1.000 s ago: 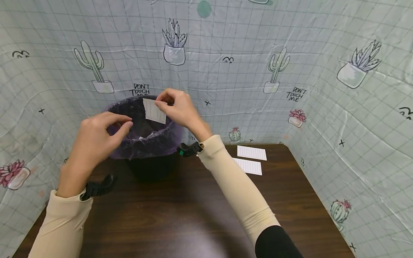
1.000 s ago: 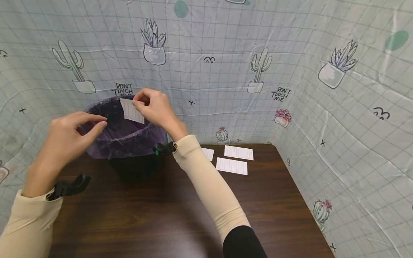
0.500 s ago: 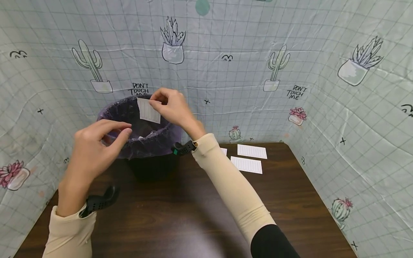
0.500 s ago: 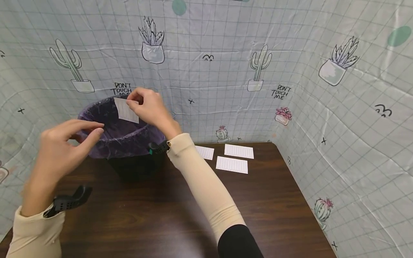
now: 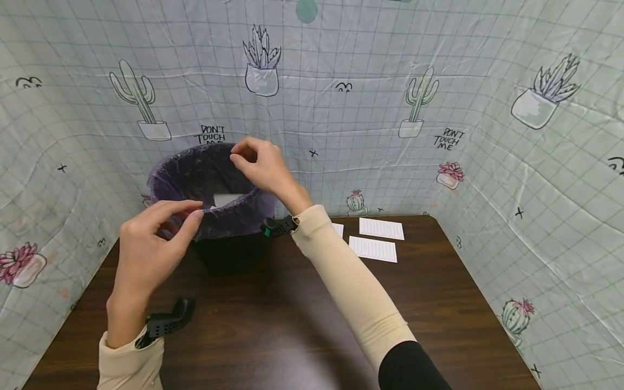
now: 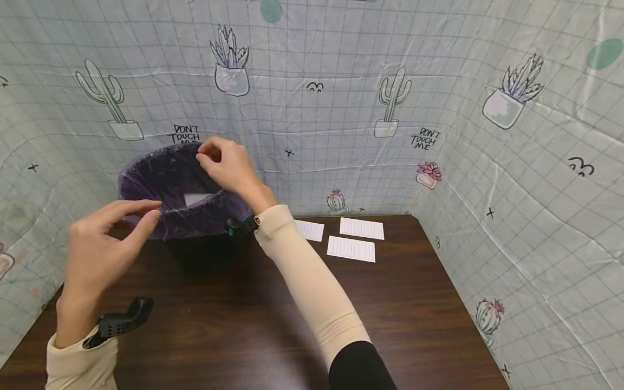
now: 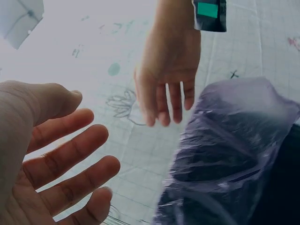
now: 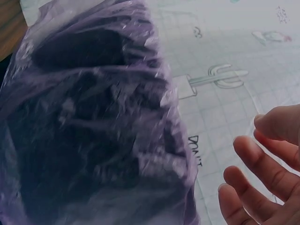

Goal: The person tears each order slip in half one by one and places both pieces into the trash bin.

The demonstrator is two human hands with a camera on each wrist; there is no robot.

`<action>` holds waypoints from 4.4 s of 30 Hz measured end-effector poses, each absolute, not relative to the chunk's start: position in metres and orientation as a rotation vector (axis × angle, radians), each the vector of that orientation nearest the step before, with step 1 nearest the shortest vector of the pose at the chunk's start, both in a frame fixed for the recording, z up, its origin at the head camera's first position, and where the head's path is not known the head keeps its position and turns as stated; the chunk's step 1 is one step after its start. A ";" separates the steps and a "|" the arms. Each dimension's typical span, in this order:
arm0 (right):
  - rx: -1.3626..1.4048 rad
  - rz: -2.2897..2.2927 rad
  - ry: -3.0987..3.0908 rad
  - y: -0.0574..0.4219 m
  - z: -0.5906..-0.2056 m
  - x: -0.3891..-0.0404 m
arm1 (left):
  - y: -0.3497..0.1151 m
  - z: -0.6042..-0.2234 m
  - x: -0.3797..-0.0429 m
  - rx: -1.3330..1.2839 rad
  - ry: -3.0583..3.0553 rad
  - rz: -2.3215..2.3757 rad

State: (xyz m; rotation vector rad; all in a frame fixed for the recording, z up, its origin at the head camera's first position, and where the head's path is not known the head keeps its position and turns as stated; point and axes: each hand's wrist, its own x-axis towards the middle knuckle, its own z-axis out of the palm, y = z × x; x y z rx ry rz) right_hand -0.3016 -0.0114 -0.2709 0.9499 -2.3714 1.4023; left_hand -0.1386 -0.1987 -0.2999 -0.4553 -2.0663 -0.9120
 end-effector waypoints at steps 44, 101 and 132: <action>0.064 1.272 -2.858 0.277 -0.480 -0.317 | -0.141 -0.409 -0.134 -0.418 -2.151 -1.465; 0.288 1.223 -2.913 0.230 -0.513 -0.256 | -0.105 -0.459 -0.164 -0.424 -2.439 -1.584; 0.431 1.507 -2.693 0.142 -0.513 -0.219 | -0.104 -0.467 -0.167 -0.415 -2.398 -1.497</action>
